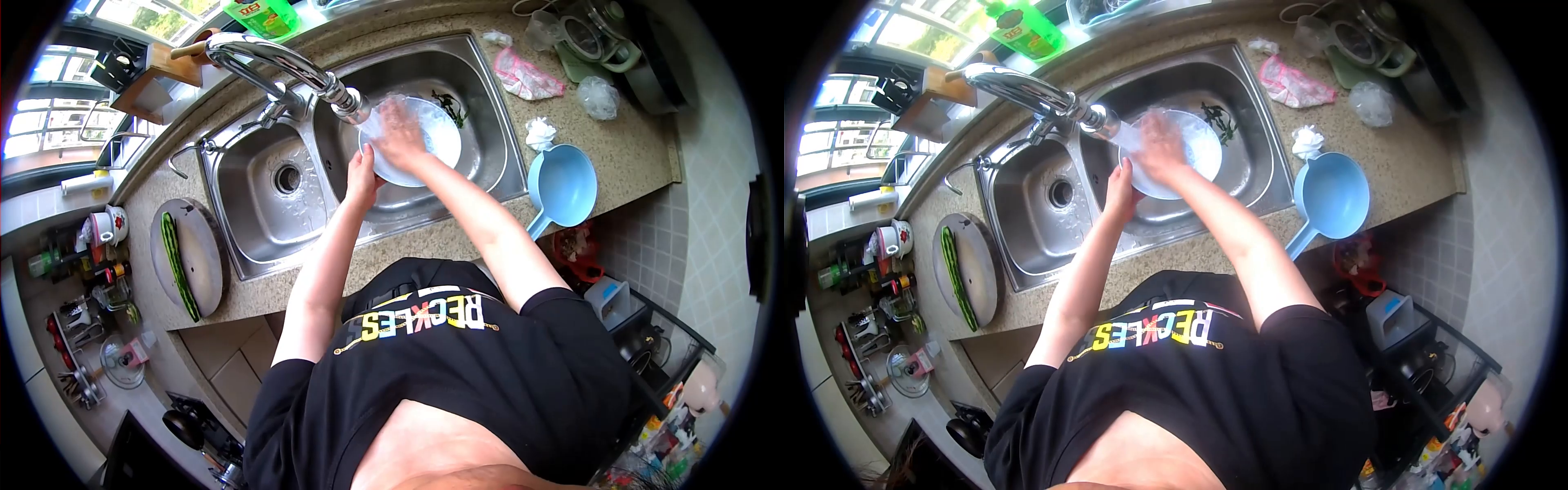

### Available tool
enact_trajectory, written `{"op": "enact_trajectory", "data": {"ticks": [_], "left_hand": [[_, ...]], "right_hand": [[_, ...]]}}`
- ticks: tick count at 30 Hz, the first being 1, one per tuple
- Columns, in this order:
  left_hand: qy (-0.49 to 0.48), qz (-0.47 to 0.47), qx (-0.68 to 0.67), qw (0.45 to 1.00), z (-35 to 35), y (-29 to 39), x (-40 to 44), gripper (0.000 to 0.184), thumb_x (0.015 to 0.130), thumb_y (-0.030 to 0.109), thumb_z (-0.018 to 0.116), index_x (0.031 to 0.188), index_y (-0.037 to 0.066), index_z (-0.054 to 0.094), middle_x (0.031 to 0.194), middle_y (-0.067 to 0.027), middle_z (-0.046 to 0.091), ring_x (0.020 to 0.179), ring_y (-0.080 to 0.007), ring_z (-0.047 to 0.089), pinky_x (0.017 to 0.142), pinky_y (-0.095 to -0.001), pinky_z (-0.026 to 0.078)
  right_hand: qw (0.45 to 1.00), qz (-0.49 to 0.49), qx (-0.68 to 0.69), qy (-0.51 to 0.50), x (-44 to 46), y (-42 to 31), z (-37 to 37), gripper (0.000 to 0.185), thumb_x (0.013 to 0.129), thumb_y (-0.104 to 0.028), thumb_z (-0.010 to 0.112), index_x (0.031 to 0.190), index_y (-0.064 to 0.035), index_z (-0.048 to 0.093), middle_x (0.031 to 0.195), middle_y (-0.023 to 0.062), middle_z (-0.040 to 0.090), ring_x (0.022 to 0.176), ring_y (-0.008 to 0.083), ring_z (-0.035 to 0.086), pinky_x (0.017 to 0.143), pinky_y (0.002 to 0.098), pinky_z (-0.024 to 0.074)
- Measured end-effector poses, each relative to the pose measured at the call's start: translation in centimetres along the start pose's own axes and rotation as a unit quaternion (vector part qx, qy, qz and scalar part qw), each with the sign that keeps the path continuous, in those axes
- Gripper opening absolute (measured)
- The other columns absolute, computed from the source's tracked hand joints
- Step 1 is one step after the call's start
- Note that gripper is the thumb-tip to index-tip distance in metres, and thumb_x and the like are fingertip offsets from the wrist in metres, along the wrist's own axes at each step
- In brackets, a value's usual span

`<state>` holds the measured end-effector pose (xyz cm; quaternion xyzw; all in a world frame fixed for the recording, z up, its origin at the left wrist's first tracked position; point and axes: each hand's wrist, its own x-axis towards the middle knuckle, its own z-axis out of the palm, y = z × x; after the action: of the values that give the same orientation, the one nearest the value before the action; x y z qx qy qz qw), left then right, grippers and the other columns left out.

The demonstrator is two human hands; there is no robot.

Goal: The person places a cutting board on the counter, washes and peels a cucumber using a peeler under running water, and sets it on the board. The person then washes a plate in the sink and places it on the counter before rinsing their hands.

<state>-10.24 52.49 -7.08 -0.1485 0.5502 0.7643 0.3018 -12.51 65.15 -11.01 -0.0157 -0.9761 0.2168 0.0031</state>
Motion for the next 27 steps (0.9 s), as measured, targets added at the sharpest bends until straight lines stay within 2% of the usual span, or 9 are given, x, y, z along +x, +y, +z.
{"op": "enact_trajectory", "data": {"ticks": [3, 6, 8, 9, 10, 15, 18, 24, 27], "left_hand": [[0.032, 0.003, -0.011, 0.999, -0.4, 0.0, 0.3, 0.044, 0.092, 0.044, 0.041, 0.110, 0.005, 0.048, 0.101, -0.0075, 0.057, 0.087, -0.0179, 0.059, 0.067, -0.0343, 0.053], [0.106, 0.038, -0.012, 0.994, -2.8, 0.0, 1.5, 0.043, 0.092, 0.046, 0.040, 0.102, 0.006, 0.050, 0.089, -0.0069, 0.060, 0.077, -0.0161, 0.061, 0.054, -0.0300, 0.051], [0.090, 0.124, -0.043, 0.987, -3.9, 0.0, 2.1, 0.041, 0.092, 0.044, 0.040, 0.103, 0.006, 0.050, 0.089, -0.0070, 0.060, 0.076, -0.0144, 0.061, 0.054, -0.0288, 0.051], [0.114, 0.067, -0.007, 0.991, -3.7, 1.2, 0.8, 0.042, 0.094, 0.040, 0.038, 0.108, 0.001, 0.048, 0.097, -0.0104, 0.058, 0.086, -0.0188, 0.060, 0.069, -0.0319, 0.050], [0.114, 0.067, -0.007, 0.991, -3.6, 1.4, 0.6, 0.042, 0.094, 0.040, 0.038, 0.108, 0.001, 0.048, 0.097, -0.0104, 0.058, 0.086, -0.0188, 0.060, 0.069, -0.0319, 0.050], [0.085, 0.050, 0.013, 0.995, -1.1, 0.7, -0.3, 0.040, 0.094, 0.038, 0.038, 0.111, 0.003, 0.046, 0.100, -0.0084, 0.058, 0.084, -0.0175, 0.060, 0.064, -0.0316, 0.053], [0.090, 0.043, -0.001, 0.995, 0.6, 0.6, -0.8, 0.038, 0.094, 0.039, 0.038, 0.110, 0.006, 0.048, 0.096, -0.0049, 0.059, 0.080, -0.0143, 0.060, 0.064, -0.0318, 0.053], [0.041, 0.055, 0.029, 0.997, -0.4, 1.1, -0.5, 0.037, 0.094, 0.039, 0.038, 0.109, 0.007, 0.048, 0.094, -0.0040, 0.058, 0.079, -0.0128, 0.059, 0.061, -0.0300, 0.053], [0.044, 0.062, 0.040, 0.996, -0.7, 0.9, 0.0, 0.037, 0.094, 0.040, 0.038, 0.109, 0.008, 0.049, 0.093, -0.0031, 0.058, 0.077, -0.0116, 0.059, 0.058, -0.0277, 0.052]], "right_hand": [[0.955, -0.081, 0.209, -0.195, 0.1, -3.4, -4.5, 0.060, 0.090, -0.039, 0.037, 0.139, -0.0083, 0.022, 0.144, 0.0156, 0.021, 0.133, 0.0307, 0.020, 0.107, 0.0489, 0.0107], [0.874, -0.236, 0.346, -0.246, -2.4, -2.1, -3.5, 0.051, 0.091, -0.032, 0.037, 0.136, -0.0105, 0.028, 0.134, 0.0137, 0.039, 0.123, 0.0326, 0.037, 0.103, 0.0483, 0.0246], [0.893, -0.242, 0.255, -0.279, -3.6, 1.5, -3.5, 0.051, 0.091, -0.033, 0.037, 0.136, -0.0100, 0.029, 0.135, 0.0129, 0.038, 0.124, 0.0313, 0.036, 0.103, 0.0488, 0.0243], [0.905, -0.247, 0.162, -0.306, -3.9, 2.4, -3.3, 0.051, 0.092, -0.033, 0.037, 0.136, -0.0096, 0.029, 0.136, 0.0122, 0.036, 0.125, 0.0299, 0.035, 0.103, 0.0493, 0.0239], [0.924, -0.070, 0.069, -0.369, -3.4, 1.1, -7.4, 0.054, 0.091, -0.038, 0.039, 0.135, -0.0078, 0.031, 0.140, 0.0096, 0.031, 0.129, 0.0252, 0.029, 0.105, 0.0511, 0.0177], [0.974, -0.046, -0.197, -0.101, -1.9, 3.7, -3.2, 0.059, 0.089, -0.042, 0.038, 0.136, -0.0066, 0.029, 0.143, 0.0135, 0.024, 0.133, 0.0241, 0.020, 0.108, 0.0488, 0.0019], [0.996, 0.007, -0.090, 0.019, -0.1, 2.2, -0.9, 0.061, 0.089, -0.040, 0.037, 0.138, -0.0075, 0.023, 0.145, 0.0157, 0.017, 0.135, 0.0273, 0.014, 0.108, 0.0478, -0.0008], [0.999, -0.009, 0.029, -0.041, -0.4, -1.7, -1.8, 0.061, 0.090, -0.041, 0.033, 0.141, -0.0121, 0.017, 0.146, 0.0103, 0.016, 0.134, 0.0307, 0.015, 0.103, 0.0608, 0.0034], [0.988, -0.111, 0.045, -0.098, -1.2, -2.2, -1.2, 0.055, 0.091, -0.043, 0.030, 0.135, -0.0116, 0.033, 0.146, 0.0084, 0.018, 0.135, 0.0251, 0.014, 0.102, 0.0632, 0.0013]]}}
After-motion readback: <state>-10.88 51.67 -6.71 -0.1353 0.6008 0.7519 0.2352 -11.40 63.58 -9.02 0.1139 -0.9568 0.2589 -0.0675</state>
